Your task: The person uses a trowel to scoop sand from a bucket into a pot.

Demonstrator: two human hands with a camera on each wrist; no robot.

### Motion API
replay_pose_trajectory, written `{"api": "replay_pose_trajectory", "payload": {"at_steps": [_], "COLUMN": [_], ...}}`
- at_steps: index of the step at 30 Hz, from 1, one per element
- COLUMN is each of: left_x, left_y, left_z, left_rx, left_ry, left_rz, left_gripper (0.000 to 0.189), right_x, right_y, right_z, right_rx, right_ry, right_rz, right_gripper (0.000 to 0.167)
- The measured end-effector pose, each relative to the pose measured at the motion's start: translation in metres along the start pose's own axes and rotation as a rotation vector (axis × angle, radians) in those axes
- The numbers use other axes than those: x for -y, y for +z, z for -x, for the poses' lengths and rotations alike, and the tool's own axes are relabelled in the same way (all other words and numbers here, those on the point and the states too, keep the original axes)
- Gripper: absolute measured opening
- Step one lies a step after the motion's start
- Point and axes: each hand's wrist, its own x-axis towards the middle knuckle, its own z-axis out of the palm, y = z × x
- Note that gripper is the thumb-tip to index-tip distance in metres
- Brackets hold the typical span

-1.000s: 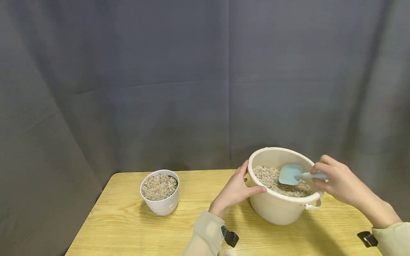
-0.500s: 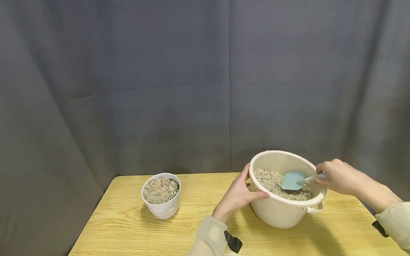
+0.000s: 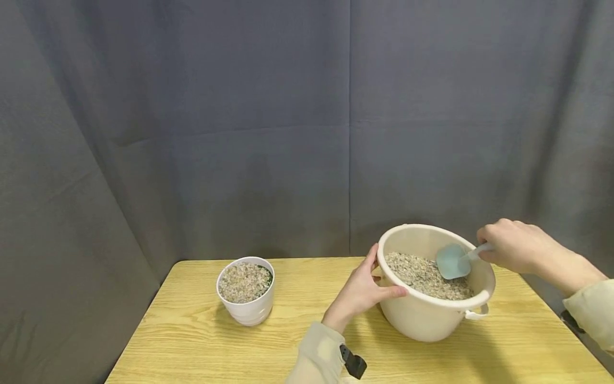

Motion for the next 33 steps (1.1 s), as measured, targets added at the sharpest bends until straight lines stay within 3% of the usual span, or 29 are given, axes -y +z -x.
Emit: {"api": "replay_pose_trajectory", "payload": {"at_steps": [9,16,18,21,27,33], "left_x": [0.002,0.0,0.0,0.0,0.001,0.0], "left_y": [-0.002,-0.003,-0.002,-0.001,-0.002,-0.003], "left_z": [-0.001,0.0,0.0,0.001,0.003,0.004], "left_rx": [-0.008,-0.009,-0.006,-0.001,0.005,0.001], "left_ry": [0.04,0.026,0.032,0.034,0.035,0.056], "left_rz": [0.019,0.024,0.024,0.024,0.025,0.036], "left_gripper": [0.111,0.111,0.11,0.11,0.11,0.11], "right_x": [0.008,0.011,0.011,0.011,0.01,0.009], "right_y": [0.02,0.025,0.026,0.027,0.033,0.035], "right_z": [-0.007,-0.01,-0.011,-0.01,-0.002,0.0], "right_rx": [-0.092,-0.205,-0.256,-0.265,-0.173,-0.092], "right_ry": [-0.113,-0.298,-0.315,-0.283,-0.091,-0.008], "right_rz": [-0.05,-0.163,-0.17,-0.219,-0.392,-0.499], "right_gripper": [0.022,0.022,0.023,0.018,0.007,0.007]}}
